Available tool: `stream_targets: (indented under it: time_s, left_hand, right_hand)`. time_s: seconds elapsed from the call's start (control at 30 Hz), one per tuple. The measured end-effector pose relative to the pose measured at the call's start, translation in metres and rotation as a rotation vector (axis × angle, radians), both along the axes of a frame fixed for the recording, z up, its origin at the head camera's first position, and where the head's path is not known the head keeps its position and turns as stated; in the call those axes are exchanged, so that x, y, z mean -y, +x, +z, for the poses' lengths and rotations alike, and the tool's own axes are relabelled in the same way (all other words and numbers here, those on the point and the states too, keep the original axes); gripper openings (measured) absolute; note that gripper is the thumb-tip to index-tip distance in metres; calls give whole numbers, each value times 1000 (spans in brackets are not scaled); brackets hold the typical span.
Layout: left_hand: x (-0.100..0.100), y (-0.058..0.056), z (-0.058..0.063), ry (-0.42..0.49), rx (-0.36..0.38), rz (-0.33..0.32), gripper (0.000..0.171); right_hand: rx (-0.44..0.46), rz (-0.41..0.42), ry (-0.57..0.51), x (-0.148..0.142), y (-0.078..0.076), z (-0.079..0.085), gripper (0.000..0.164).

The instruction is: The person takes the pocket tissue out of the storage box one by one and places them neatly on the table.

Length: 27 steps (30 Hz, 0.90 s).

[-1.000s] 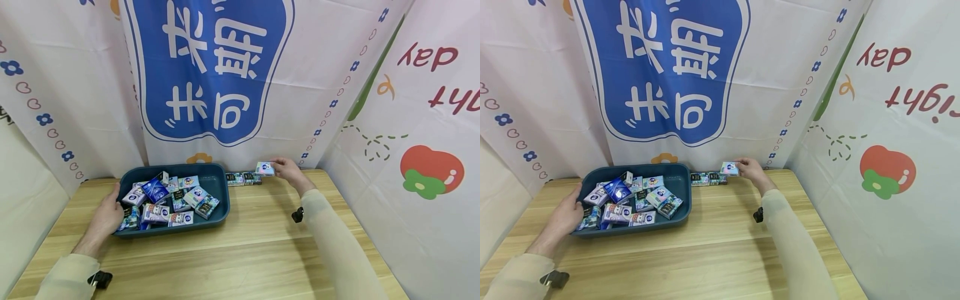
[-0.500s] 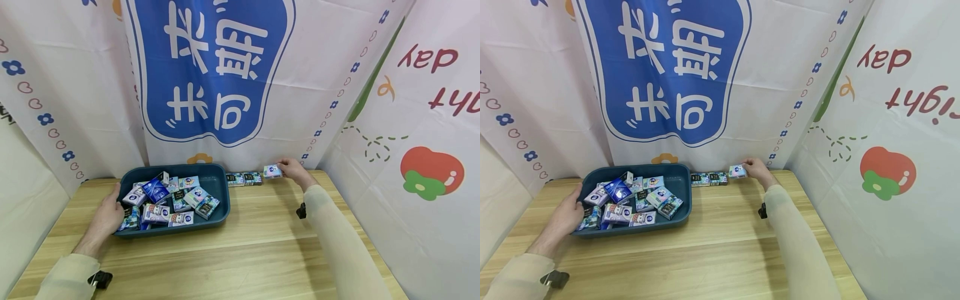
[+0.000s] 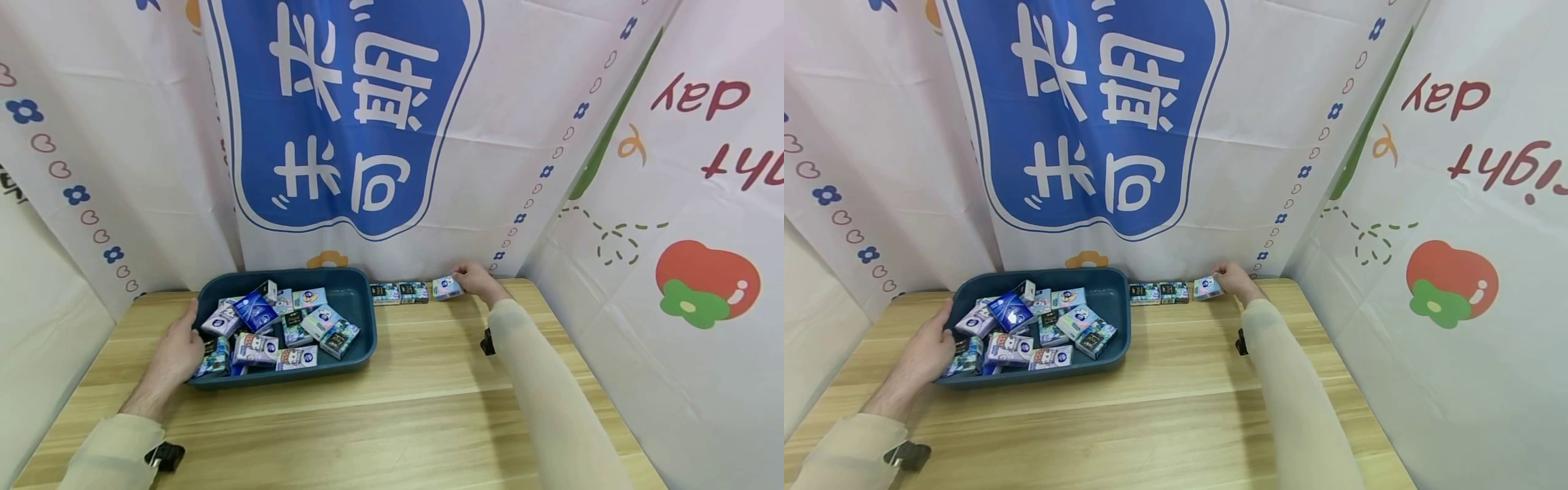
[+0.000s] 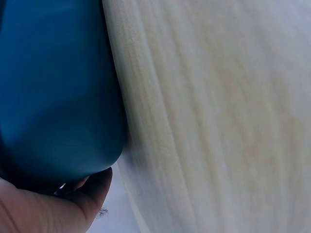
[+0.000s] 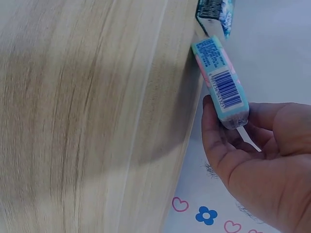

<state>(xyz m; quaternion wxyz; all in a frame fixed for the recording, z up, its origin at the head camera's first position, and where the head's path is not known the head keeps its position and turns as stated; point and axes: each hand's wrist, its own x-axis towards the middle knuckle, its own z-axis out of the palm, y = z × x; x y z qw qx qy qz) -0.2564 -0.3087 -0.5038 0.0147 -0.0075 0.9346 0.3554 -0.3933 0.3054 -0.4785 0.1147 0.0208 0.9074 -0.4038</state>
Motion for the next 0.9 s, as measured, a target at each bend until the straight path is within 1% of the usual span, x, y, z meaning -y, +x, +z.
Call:
stream_targets:
  time_s: [0.2, 0.3, 0.5, 0.7, 0.9]
  left_hand:
    - [-1, 0, 0, 3, -7, -4, 68]
    - [-1, -1, -1, 4, -7, -3, 68]
    - [0, -1, -1, 0, -6, 1, 67]
    - [0, -1, -2, -7, -9, 2, 68]
    - [1, -2, -2, 10, -4, 0, 67]
  right_hand:
    - [-11, -2, 35, 5, -1, -5, 32]
    - [-5, -14, 36, 7, -4, -9, 33]
    - [10, -20, 75, 8, -11, -17, 29]
    - [21, -19, 84, 12, -8, -19, 26]
    - [18, -14, 80, 16, -7, -19, 29]
